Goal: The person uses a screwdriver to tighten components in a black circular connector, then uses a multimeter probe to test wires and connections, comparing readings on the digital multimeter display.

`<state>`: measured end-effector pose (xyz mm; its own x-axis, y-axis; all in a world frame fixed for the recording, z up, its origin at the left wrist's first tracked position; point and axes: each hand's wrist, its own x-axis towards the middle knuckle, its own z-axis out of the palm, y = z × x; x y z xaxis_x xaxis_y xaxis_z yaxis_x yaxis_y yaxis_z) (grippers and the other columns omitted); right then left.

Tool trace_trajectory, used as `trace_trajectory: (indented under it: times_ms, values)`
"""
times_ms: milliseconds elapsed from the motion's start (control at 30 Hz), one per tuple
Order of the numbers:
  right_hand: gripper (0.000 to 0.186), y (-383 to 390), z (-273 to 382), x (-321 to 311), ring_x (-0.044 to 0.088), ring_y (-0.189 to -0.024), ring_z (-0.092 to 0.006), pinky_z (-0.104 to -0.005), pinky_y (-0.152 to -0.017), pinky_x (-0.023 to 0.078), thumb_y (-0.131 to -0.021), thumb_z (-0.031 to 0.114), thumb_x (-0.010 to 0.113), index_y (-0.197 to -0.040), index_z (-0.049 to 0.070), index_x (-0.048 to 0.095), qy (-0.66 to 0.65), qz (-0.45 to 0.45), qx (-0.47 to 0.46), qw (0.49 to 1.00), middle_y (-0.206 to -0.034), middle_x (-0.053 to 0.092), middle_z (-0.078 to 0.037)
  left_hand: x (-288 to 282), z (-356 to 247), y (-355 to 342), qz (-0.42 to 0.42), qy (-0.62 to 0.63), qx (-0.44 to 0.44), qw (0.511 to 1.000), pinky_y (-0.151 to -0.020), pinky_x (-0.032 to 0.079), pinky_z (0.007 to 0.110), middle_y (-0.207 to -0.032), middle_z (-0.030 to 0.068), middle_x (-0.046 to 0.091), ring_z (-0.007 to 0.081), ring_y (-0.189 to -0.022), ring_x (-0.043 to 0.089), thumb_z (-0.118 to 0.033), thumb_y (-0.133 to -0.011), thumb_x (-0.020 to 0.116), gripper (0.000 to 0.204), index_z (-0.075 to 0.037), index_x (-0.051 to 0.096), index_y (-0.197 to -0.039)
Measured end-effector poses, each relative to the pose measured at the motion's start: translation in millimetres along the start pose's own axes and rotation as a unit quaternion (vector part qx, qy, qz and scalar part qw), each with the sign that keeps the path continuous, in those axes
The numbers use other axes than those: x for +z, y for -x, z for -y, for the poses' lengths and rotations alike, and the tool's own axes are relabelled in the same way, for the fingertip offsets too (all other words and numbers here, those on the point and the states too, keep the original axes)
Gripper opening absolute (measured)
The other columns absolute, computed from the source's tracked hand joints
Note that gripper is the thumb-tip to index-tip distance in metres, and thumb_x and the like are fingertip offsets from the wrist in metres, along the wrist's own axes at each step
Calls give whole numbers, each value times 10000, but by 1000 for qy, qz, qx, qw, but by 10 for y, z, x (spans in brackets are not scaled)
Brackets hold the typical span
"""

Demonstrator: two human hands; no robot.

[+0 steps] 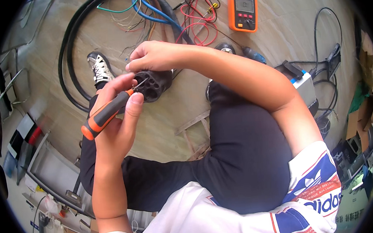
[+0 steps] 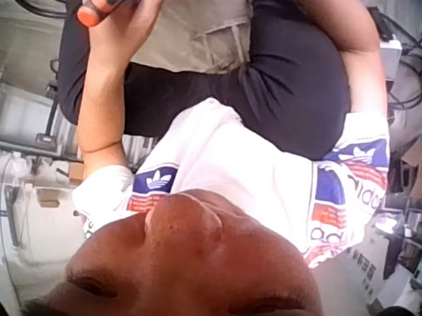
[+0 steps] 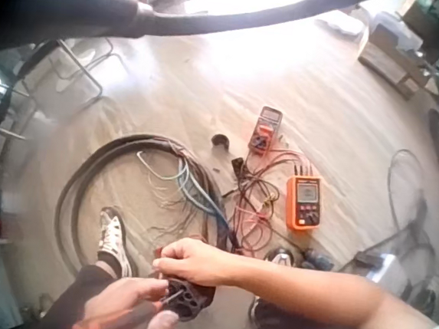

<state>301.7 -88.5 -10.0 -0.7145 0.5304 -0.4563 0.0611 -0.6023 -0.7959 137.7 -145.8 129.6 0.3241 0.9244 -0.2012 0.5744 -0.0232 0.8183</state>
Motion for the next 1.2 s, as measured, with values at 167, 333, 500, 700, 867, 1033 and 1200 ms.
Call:
trace_trajectory:
  times_ms: [167, 333, 500, 700, 867, 1033, 1200]
  values:
    - [255, -4, -111, -56, 608, -740, -55, -241, -695, 509, -992, 246, 639, -879, 22, 688, -27, 4, -3, 1000, -830, 679, 0, 24, 10, -117, 25, -12, 53, 998, -693, 531, 289, -874, 131, 689, 220, -727, 666, -24, -895, 745, 203, 48, 673, -1070]
    - [242, -38, -85, -48, 635, -753, -65, -249, -722, 536, -994, 223, 635, -889, 12, 693, -36, 10, -1, 999, -842, 700, -20, 2, -9, -165, 21, -27, 49, 998, -679, 522, 292, -892, 124, 706, 241, -713, 680, 26, -872, 728, 115, 45, 670, -969]
    - [293, -49, -139, -103, 592, -774, -77, -280, -736, 476, -939, 319, 654, -890, 42, 737, -44, 1, 2, 999, -807, 678, 14, -134, -72, -157, 27, -8, 10, 1000, -698, 482, 270, -903, 92, 714, 175, -750, 662, 12, -877, 709, 94, 24, 673, -963]
    - [265, -78, -83, -114, 678, -789, -84, -249, -758, 549, -992, 256, 640, -920, 18, 730, -38, -7, 10, 999, -902, 750, -44, -366, -100, -66, 42, 17, -12, 999, -729, 444, 270, -854, 84, 711, 182, -704, 645, -4, -846, 721, 133, -5, 710, -978]
    - [276, -76, -91, -112, 676, -785, -84, -251, -759, 550, -988, 268, 645, -915, 19, 737, -45, -13, 11, 999, -902, 750, -41, -224, -64, -40, 50, 35, -13, 998, -737, 486, 283, -871, 99, 712, 217, -718, 676, -6, -835, 743, 158, -4, 709, -989]
    - [264, -86, -91, -108, 677, -800, -85, -253, -767, 549, -992, 245, 642, -912, 10, 731, -75, 2, 14, 997, -901, 748, -51, -166, -56, -59, 47, -9, 12, 999, -732, 540, 301, -919, 117, 712, 234, -768, 692, 31, -827, 743, 180, 11, 703, -1001]
    - [259, -90, -134, -86, 570, -743, -54, -264, -719, 464, -943, 302, 657, -871, 63, 725, -83, -3, 5, 997, -788, 658, 41, -119, -57, -108, 44, -32, 75, 996, -794, 558, 368, -929, 137, 701, 297, -834, 693, 74, -757, 744, 256, -3, 693, -996]
